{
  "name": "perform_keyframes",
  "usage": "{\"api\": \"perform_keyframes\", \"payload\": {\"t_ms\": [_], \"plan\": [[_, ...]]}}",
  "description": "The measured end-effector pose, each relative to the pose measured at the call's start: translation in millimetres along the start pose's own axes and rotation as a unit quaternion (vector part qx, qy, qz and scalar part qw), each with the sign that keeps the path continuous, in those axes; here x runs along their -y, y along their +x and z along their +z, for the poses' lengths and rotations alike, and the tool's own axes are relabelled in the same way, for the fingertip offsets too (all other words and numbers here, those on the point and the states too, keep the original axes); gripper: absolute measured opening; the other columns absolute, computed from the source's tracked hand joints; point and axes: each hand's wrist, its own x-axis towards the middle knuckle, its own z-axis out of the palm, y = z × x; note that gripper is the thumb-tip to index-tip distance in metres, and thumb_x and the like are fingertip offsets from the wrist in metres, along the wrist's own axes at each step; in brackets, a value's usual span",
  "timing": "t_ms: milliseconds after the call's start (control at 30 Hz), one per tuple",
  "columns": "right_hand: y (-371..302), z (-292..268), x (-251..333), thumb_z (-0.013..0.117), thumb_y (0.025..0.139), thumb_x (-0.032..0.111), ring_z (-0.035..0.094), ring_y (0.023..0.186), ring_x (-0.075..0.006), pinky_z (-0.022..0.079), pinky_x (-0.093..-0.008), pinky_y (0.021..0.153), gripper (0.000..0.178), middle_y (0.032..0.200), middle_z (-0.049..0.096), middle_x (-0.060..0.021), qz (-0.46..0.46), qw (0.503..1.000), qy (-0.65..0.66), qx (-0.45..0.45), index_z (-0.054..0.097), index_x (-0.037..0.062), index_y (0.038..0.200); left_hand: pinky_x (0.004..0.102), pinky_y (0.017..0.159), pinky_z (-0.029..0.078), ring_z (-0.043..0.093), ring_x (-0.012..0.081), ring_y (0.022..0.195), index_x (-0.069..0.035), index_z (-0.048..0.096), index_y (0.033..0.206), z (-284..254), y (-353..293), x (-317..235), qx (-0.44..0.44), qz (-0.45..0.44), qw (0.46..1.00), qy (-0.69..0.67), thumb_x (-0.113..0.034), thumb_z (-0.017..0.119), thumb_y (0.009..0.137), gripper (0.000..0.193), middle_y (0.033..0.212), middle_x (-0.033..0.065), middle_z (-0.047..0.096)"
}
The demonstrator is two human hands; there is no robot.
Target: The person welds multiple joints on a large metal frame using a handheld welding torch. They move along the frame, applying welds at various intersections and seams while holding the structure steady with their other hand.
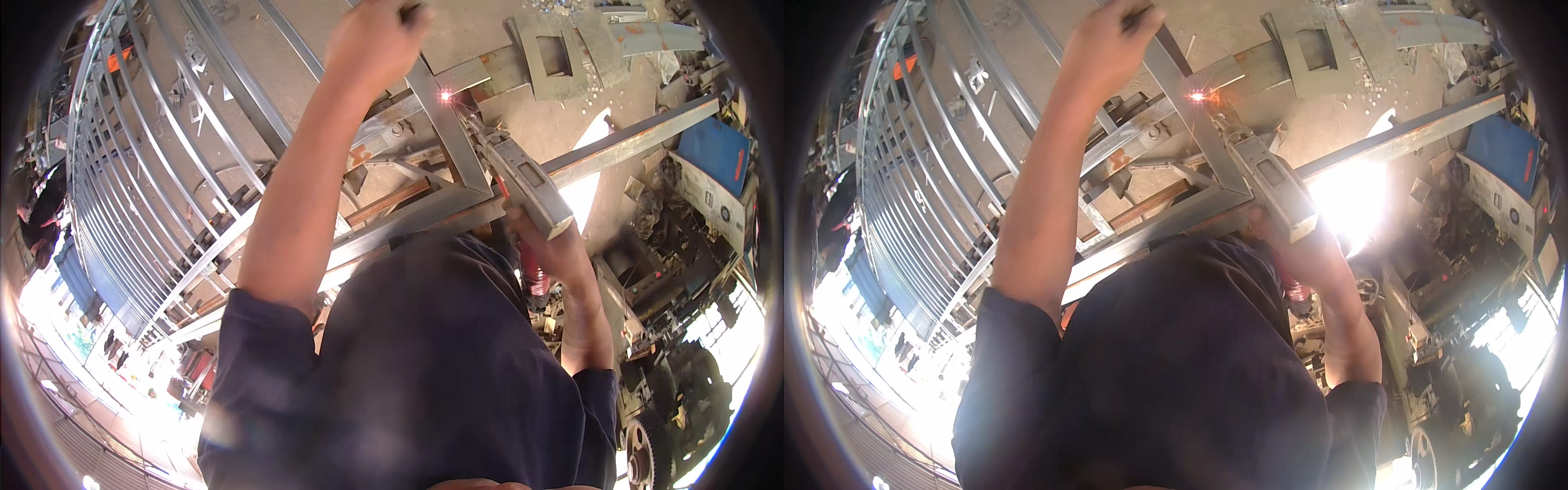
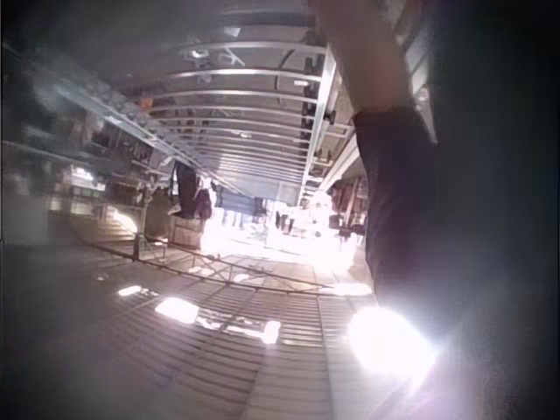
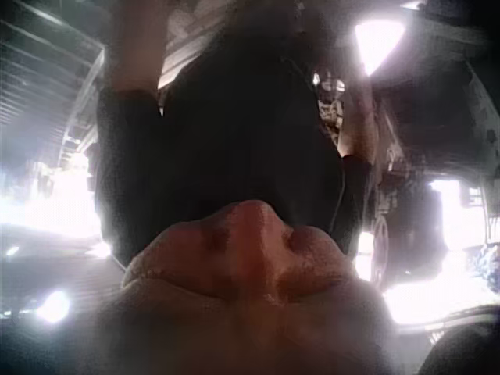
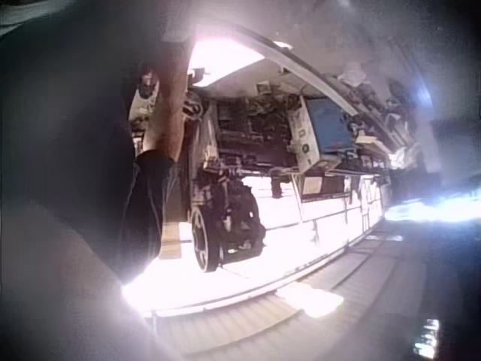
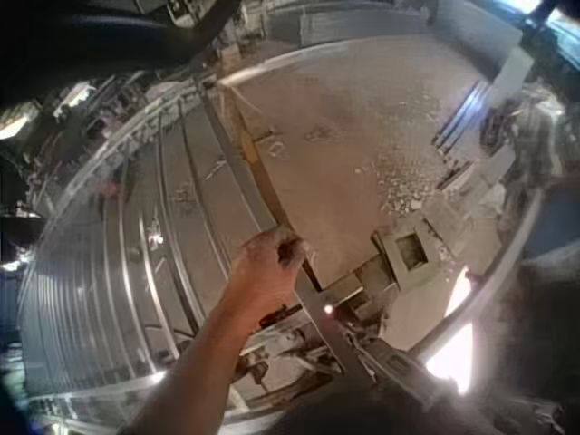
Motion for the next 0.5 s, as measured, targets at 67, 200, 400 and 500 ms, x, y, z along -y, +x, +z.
{"api": "perform_keyframes", "payload": {"t_ms": [67, 200, 400, 500], "plan": [[-5, 1, 0, 0.073, 0.104, 0.023, 0.064, 0.073, -0.0093, 0.051, -0.0279, 0.063, 0.028, 0.085, 0.067, -0.0002, 0.096, 0.995, 0.009, -0.01, 0.064, 0.0016, 0.12, 0.0423, 0.088, 0.058, 0.075, 0.0328, 0.095, -0.002, 0.075, 0.111, -16, -45, 9, -0.01, -0.067, 0.997, 0.026, -0.052, 0.068, 0.099, 0.052, 0.1, 0.018, 0.077], [-2, 7, 8, 0.074, 0.103, 0.026, 0.061, 0.07, -0.0074, 0.049, -0.0271, 0.06, 0.03, 0.082, 0.064, 0.0012, 0.152, 0.986, 0.059, -0.024, 0.064, 0.0026, 0.119, 0.0396, 0.08, 0.058, 0.074, 0.026, 0.087, -0.006, 0.074, 0.104, -7, -157, 32, 0.093, -0.143, 0.983, -0.062, -0.031, 0.078, 0.093, 0.027, 0.096, 0.0116, 0.075], [-4, 14, -7, 0.075, 0.102, 0.028, 0.06, 0.07, -0.0073, 0.048, -0.0275, 0.06, 0.033, 0.084, 0.064, 0.0016, 0.123, 0.991, 0.037, -0.038, 0.064, 0.0022, 0.12, 0.037, 0.088, 0.059, 0.075, 0.0213, 0.093, -0.005, 0.074, 0.115, 40, -288, 49, 0.248, -0.175, 0.936, -0.175, -0.019, 0.079, 0.09, 0.029, 0.104, 0.011, 0.077], [-4, 19, -12, 0.074, 0.103, 0.029, 0.06, 0.07, -0.008, 0.049, -0.0279, 0.061, 0.033, 0.087, 0.064, 0.0008, 0.07, 0.996, 0.01, -0.057, 0.064, 0.0016, 0.12, 0.0397, 0.09, 0.06, 0.076, 0.0262, 0.095, -0.006, 0.075, 0.115, 43, -304, 35, 0.263, -0.171, 0.924, -0.221, -0.025, 0.079, 0.09, 0.032, 0.105, 0.0135, 0.078]]}}
